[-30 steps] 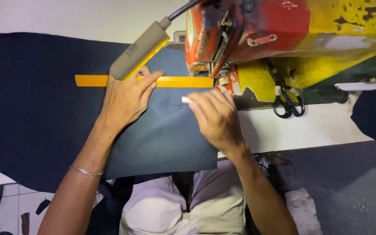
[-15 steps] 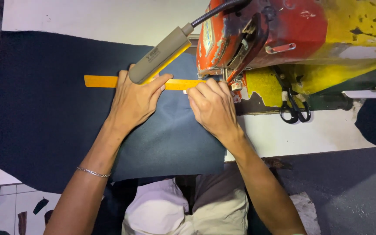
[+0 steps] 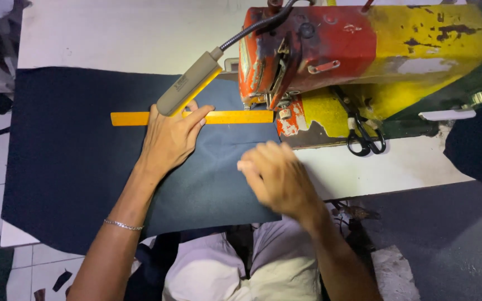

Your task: Marking dark blue fabric with a yellow ruler and then cutting it with scissors on a sewing workstation.

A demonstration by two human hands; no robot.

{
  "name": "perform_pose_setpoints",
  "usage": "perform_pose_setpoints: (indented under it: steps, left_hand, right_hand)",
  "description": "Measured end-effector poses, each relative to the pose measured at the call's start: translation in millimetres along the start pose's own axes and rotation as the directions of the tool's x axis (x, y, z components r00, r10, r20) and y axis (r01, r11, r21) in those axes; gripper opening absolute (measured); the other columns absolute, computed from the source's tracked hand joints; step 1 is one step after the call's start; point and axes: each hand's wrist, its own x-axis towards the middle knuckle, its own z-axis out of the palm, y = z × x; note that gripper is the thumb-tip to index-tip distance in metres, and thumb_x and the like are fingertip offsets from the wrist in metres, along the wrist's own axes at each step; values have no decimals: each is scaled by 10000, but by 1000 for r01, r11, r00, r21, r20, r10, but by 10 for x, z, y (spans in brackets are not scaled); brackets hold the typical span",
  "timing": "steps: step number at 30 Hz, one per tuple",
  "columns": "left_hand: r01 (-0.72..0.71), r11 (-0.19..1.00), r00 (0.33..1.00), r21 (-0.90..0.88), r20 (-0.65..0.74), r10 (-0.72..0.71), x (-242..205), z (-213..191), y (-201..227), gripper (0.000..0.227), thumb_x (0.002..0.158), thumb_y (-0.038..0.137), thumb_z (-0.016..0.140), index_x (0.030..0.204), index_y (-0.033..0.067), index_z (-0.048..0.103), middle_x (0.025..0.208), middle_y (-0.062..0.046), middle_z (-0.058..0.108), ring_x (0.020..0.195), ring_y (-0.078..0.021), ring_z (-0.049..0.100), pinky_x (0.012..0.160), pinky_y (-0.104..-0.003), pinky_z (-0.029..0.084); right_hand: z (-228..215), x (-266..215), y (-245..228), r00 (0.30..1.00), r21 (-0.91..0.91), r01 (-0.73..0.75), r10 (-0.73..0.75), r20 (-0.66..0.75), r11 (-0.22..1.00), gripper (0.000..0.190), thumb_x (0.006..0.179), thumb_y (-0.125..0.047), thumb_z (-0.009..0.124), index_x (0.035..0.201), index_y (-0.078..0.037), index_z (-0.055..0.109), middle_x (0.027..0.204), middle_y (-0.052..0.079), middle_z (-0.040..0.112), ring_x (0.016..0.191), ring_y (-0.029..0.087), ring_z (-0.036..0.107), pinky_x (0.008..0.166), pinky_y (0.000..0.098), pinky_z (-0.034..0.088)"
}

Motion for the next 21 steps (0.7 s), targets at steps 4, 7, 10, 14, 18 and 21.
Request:
perform_pose_setpoints:
  steps: [4, 7, 10, 14, 18, 21]
  left_hand:
    - [31, 993, 999, -112, 30, -28, 15, -110, 90, 247, 1020, 131, 611, 1223, 192, 736, 1053, -15, 666, 1016, -314, 597, 793, -463, 377]
    - [43, 987, 992, -156, 125, -24, -137, -194, 206, 274, 1023, 170, 622, 1279, 216, 708, 1087, -53, 604, 956, -274, 605, 744, -459, 381]
    - [53, 987, 985, -151, 170, -27, -258, -296, 398, 270, 1034, 204, 624, 1290, 248, 697, 1055, -29, 581, 878, -288, 522, 712, -450, 362]
    - [84, 992, 983, -99, 170, -66, -328, -349, 500, 254, 1044, 229, 612, 1286, 252, 688, 1071, -31, 604, 886, -295, 530, 692, -449, 368]
    - [78, 994, 985, -80, 157, -65, -309, -371, 555, 230, 1052, 222, 615, 1270, 247, 683, 1061, -22, 603, 863, -286, 520, 663, -438, 353]
    - [76, 994, 986, -74, 155, -64, -319, -372, 565, 256, 1036, 212, 633, 1284, 247, 684, 1061, -11, 600, 873, -289, 534, 658, -445, 366]
  right_hand:
    - [4, -541, -432, 995, 32, -81, 79, 60, 996, 131, 1010, -198, 613, 901, -126, 624, 865, 31, 652, 787, 249, 563, 699, 384, 409]
    - [50, -773, -515, 996, 90, -84, 84, -1, 992, 87, 980, -114, 643, 969, -39, 685, 1150, 144, 696, 1089, 296, 639, 938, 421, 475]
    - [105, -921, -516, 994, 55, -109, 108, 32, 993, 108, 997, -143, 624, 1039, -58, 675, 1344, 133, 649, 1272, 289, 589, 1127, 508, 375]
    - [86, -929, -550, 993, 83, -118, 116, 32, 990, 101, 994, -114, 618, 1017, -49, 693, 1366, 128, 635, 1298, 298, 579, 1148, 507, 360]
    - [65, -963, -624, 995, 59, -95, 96, -13, 994, 56, 973, -76, 655, 1009, -43, 684, 1317, 165, 665, 1293, 336, 601, 1133, 550, 383]
    - [-6, -999, -731, 992, 96, -84, 92, -81, 992, 53, 979, -76, 642, 1008, -43, 671, 1242, 160, 688, 1211, 337, 653, 1085, 574, 427]
